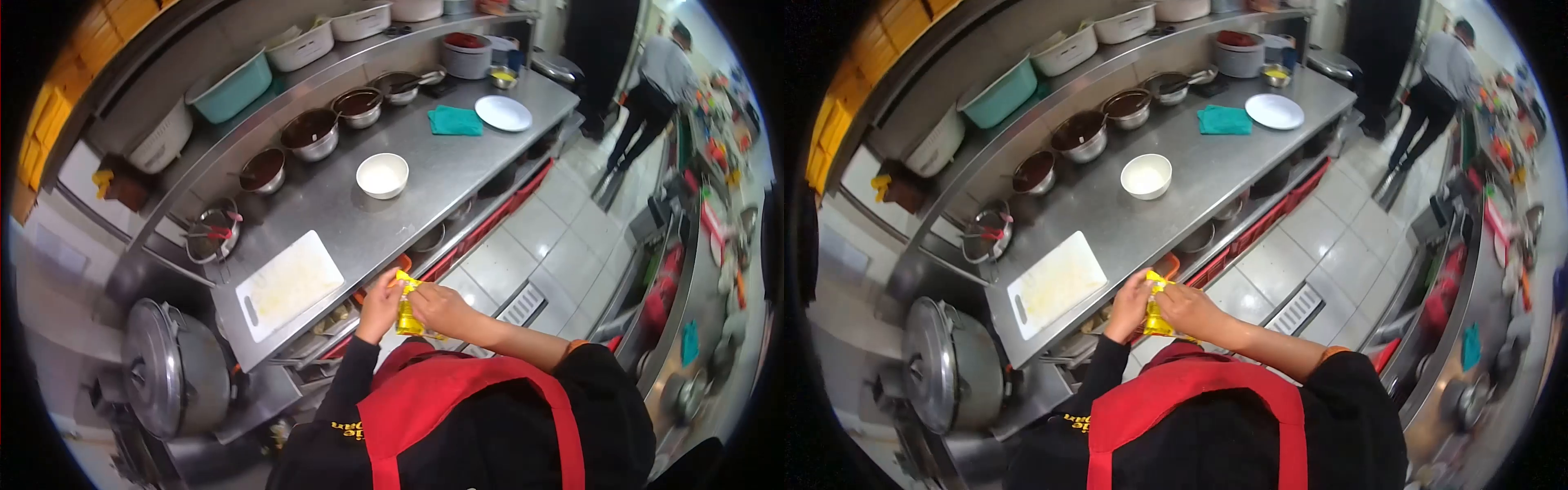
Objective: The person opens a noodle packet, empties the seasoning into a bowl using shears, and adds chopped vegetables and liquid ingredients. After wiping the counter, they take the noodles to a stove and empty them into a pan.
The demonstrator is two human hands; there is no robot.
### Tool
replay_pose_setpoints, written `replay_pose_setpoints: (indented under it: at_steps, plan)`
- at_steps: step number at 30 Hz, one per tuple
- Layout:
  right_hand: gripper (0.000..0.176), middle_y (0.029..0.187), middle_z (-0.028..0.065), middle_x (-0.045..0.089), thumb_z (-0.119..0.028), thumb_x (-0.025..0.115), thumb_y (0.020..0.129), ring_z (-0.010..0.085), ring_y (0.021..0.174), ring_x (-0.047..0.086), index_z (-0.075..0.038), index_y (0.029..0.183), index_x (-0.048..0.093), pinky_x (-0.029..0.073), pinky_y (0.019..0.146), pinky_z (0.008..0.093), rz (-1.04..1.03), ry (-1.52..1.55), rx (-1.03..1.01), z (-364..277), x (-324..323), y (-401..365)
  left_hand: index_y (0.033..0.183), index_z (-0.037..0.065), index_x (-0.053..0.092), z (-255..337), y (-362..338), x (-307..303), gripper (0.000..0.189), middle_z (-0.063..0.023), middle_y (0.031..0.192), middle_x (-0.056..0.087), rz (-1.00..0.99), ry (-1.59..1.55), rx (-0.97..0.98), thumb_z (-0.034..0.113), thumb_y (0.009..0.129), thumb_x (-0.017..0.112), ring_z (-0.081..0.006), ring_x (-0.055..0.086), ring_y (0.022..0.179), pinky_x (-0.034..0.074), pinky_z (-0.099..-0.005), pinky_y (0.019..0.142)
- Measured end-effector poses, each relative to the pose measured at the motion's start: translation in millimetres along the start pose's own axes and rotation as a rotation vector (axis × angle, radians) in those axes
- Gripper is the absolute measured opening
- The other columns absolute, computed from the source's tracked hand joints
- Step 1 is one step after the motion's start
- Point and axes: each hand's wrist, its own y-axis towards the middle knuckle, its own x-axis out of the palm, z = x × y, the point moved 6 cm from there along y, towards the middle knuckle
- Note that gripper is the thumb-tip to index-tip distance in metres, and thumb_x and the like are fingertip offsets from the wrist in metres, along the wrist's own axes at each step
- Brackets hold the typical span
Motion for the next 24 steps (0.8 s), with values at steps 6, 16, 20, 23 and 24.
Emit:
replay_pose_setpoints:
  at_steps: [6, 16, 20, 23, 24]
  plan:
    - [0.008, 0.065, 0.0116, 0.049, -0.004, 0.055, 0.070, 0.0294, 0.060, 0.055, -0.003, 0.074, 0.048, 0.046, 0.054, 0.0370, 0.077, 0.216, 0.144, 80.7, 11.1, 74.7, 0.110, 0.003, 0.039, -2.1, 50.1, -10.2, 0.022, -0.0083, 0.102, 0.053, -0.054, -0.338, -0.079, 0.014, 0.092, 0.043, -0.0077, 0.049, 0.083, 0.042, -0.0214, 0.071]
    - [0.011, 0.073, 0.0113, 0.053, -0.006, 0.056, 0.075, 0.0278, 0.062, 0.057, -0.003, 0.080, 0.047, 0.047, 0.054, 0.0350, -0.037, 0.419, 0.271, 192.1, 13.0, 162.9, 0.110, 0.003, 0.056, 4.3, 203.7, -13.2, 0.027, -0.0132, 0.125, 0.048, -0.091, -0.398, -0.002, 0.004, 0.083, 0.053, -0.0138, 0.050, 0.106, 0.047, -0.0259, 0.078]
    - [0.014, 0.071, 0.0095, 0.052, -0.003, 0.059, 0.073, 0.0251, 0.062, 0.056, -0.003, 0.079, 0.047, 0.046, 0.053, 0.0331, -0.123, 0.209, 0.154, 213.4, 21.3, 184.0, 0.110, 0.005, 0.057, 12.5, 231.8, -17.1, 0.028, -0.0090, 0.113, 0.056, -0.001, -0.320, -0.013, 0.004, 0.082, 0.055, -0.0109, 0.053, 0.099, 0.047, -0.0227, 0.072]
    - [0.013, 0.070, 0.0094, 0.052, -0.002, 0.059, 0.071, 0.0246, 0.062, 0.056, -0.003, 0.077, 0.047, 0.045, 0.052, 0.0330, -0.153, 0.170, 0.036, 231.2, 26.2, 196.4, 0.107, 0.006, 0.059, 14.8, 250.9, -19.8, 0.026, -0.0059, 0.105, 0.059, 0.019, -0.287, -0.010, 0.005, 0.082, 0.057, -0.0091, 0.055, 0.091, 0.047, -0.0215, 0.067]
    - [0.013, 0.070, 0.0094, 0.052, -0.001, 0.058, 0.071, 0.0245, 0.061, 0.056, -0.003, 0.076, 0.047, 0.045, 0.051, 0.0328, -0.156, 0.175, 0.012, 238.0, 27.7, 199.9, 0.107, 0.006, 0.059, 13.8, 256.1, -20.5, 0.025, -0.0055, 0.104, 0.059, 0.031, -0.258, -0.008, 0.005, 0.082, 0.057, -0.0087, 0.055, 0.090, 0.047, -0.0214, 0.066]
